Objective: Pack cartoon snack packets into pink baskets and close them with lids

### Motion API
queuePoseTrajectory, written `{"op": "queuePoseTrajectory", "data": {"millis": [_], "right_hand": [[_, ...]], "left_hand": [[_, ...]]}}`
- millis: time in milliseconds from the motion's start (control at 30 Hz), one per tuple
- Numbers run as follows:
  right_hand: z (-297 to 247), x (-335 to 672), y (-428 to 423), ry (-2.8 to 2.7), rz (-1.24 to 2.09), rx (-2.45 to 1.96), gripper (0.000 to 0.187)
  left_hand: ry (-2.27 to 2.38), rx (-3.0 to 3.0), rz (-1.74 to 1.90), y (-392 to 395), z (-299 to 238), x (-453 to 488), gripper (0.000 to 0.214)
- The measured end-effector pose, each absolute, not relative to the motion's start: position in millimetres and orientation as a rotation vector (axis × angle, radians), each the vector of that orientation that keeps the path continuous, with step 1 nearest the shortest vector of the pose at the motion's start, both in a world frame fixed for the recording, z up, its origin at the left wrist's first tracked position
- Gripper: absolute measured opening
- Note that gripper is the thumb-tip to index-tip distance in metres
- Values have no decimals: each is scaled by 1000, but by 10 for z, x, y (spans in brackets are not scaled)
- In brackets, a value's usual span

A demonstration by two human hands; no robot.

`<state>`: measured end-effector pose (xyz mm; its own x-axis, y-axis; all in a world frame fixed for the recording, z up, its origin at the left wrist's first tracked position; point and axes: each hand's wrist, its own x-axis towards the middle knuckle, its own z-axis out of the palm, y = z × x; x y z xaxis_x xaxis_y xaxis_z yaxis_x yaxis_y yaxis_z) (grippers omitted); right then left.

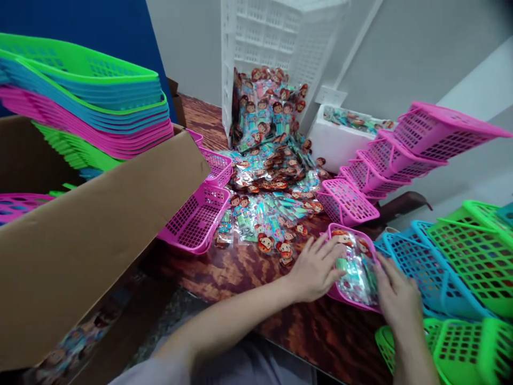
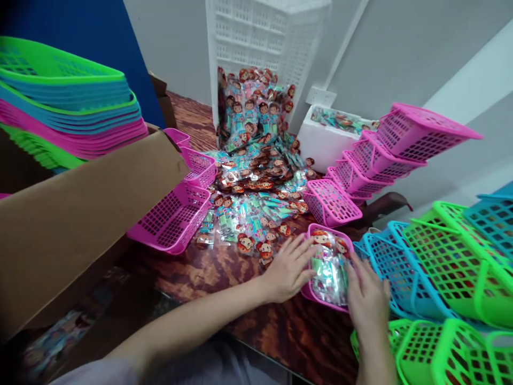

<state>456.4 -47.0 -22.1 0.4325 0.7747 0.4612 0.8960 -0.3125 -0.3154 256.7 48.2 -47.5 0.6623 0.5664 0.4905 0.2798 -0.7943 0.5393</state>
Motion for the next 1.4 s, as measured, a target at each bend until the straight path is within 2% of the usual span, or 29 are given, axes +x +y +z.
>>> {"op": "queuePoseTrajectory", "data": {"millis": [100, 200, 267, 400, 633, 800, 900, 967, 1067, 1133, 1200, 1333, 1400], "right_hand": [[-14, 4057, -397, -1153, -336, -1960, 48], [-115, 3413, -12, -1406, 48, -1773, 42], [-317, 3074, 348, -1541, 205, -1858, 46], [-688, 2733, 813, -1587, 300, -2246, 58], [-662, 2936, 505, -1894, 50, -2155, 47], [-668, 2843, 28, -2028, 1, -1972, 51], [-733, 2657, -183, -2126, 81, -1940, 54], [-739, 2612, -253, -2125, 191, -1959, 59], [-694, 2691, -287, -2071, 467, -1918, 78], [-665, 2757, -293, -2038, 613, -1889, 81], [-663, 2761, -304, -2003, 604, -1948, 71], [-688, 2575, -339, -1986, 370, -2129, 42], [-666, 2505, -331, -2060, 319, -2089, 35]], "left_hand": [[918, 2299, 1063, 590, -595, 2065, 40], [1474, 2046, 1016, 769, -700, 1620, 37], [1557, 2006, 937, 819, -766, 1487, 41], [1341, 2103, 777, 646, -888, 1535, 38], [1011, 2178, 594, 293, -773, 1367, 28], [1183, 2026, 912, 241, -629, 953, 26], [1233, 2127, 905, 271, -681, 810, 36], [1161, 2266, 702, 315, -750, 781, 43], [1133, 2437, 427, 382, -816, 797, 50], [1147, 2527, 318, 410, -810, 826, 58], [1164, 2574, 266, 425, -775, 861, 63], [1043, 2697, 289, 446, -691, 936, 70], [924, 2783, 222, 463, -651, 952, 60]]}}
